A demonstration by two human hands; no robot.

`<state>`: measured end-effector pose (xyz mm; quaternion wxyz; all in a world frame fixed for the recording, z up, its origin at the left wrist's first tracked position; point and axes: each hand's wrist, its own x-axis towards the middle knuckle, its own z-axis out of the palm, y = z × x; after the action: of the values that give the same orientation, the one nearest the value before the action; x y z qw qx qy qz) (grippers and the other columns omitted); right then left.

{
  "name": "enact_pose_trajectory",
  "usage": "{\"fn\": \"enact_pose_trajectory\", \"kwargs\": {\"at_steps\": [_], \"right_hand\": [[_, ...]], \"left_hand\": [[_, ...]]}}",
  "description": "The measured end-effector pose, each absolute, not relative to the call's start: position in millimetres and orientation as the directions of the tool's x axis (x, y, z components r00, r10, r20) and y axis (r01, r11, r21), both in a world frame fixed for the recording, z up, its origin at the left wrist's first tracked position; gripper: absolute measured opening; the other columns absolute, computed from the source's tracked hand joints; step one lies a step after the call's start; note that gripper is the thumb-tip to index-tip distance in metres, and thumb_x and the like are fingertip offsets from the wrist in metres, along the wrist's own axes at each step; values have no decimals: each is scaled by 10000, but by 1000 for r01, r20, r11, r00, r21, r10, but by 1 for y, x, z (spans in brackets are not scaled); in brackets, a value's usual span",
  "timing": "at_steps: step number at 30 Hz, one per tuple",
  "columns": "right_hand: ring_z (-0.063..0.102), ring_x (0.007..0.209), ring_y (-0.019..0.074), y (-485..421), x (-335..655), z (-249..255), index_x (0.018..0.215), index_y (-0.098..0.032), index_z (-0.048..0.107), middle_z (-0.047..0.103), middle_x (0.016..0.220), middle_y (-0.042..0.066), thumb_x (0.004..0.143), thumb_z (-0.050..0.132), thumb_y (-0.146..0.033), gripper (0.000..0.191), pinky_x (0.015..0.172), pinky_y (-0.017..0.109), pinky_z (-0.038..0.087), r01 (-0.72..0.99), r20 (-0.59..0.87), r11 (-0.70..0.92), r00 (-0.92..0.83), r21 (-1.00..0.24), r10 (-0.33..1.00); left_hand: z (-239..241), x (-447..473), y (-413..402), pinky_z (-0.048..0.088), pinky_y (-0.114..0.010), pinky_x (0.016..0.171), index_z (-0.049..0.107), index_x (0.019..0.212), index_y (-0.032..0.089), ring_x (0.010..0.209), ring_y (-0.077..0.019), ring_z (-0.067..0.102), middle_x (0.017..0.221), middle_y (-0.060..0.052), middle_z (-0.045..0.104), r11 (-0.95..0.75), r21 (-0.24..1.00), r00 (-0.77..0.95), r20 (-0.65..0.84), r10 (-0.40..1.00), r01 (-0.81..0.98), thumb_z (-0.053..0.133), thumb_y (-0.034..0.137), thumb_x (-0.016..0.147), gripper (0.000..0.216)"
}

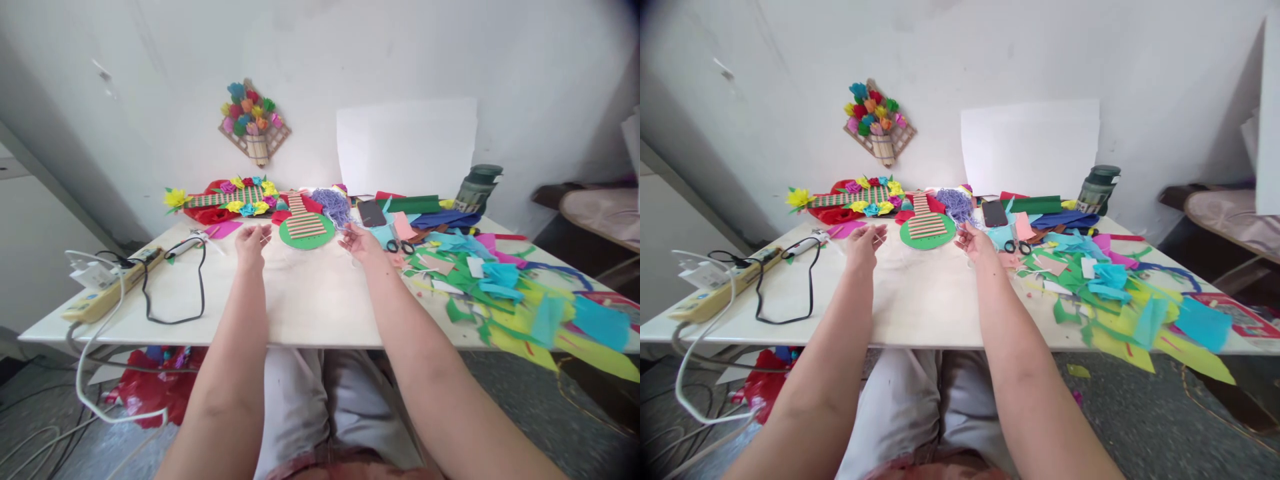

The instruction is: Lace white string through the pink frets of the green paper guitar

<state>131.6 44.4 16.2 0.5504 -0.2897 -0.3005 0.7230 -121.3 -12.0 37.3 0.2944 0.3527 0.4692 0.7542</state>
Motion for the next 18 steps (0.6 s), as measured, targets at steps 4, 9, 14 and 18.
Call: {"fn": "enact_pose_trajectory", "kwargs": {"at_steps": [4, 9, 14, 18], "right_hand": [[556, 521, 98, 46, 135, 13, 754, -179, 586, 647, 655, 0, 809, 533, -268, 118, 646, 326, 537, -584, -71, -267, -336, -766, 939], [639, 728, 165, 44, 137, 12, 764, -176, 587, 677, 850, 52, 780, 562, -275, 103, 696, 358, 531, -457, -63, -317, -490, -831, 870], [643, 775, 181, 41, 134, 13, 781, -187, 595, 678, 864, 48, 728, 621, -252, 88, 689, 347, 522, -396, -116, -319, -458, -861, 881], [624, 839, 137, 45, 129, 11, 766, -201, 604, 681, 884, 22, 729, 615, -238, 53, 743, 285, 494, -436, -81, -245, -362, -866, 929]], "left_hand": [[54, -128, -17, 498, -266, 677, 457, 693, 175, 731, -133, 634, 806, -62, 665, -474, 844, -590, 255, 766, -251, 586, 301, 681, 181], [65, -140, -18, 509, -264, 688, 455, 727, 193, 813, -139, 638, 856, -48, 663, -576, 790, -690, 299, 659, -209, 532, 311, 758, 144], [77, -157, -13, 487, -259, 724, 450, 774, 198, 868, -134, 619, 940, -63, 651, -644, 755, -769, 336, 544, -126, 533, 312, 766, 141], [79, -166, -8, 454, -247, 730, 459, 776, 192, 892, -130, 599, 959, -46, 641, -623, 782, -780, 401, 480, 19, 538, 369, 744, 197]]}}
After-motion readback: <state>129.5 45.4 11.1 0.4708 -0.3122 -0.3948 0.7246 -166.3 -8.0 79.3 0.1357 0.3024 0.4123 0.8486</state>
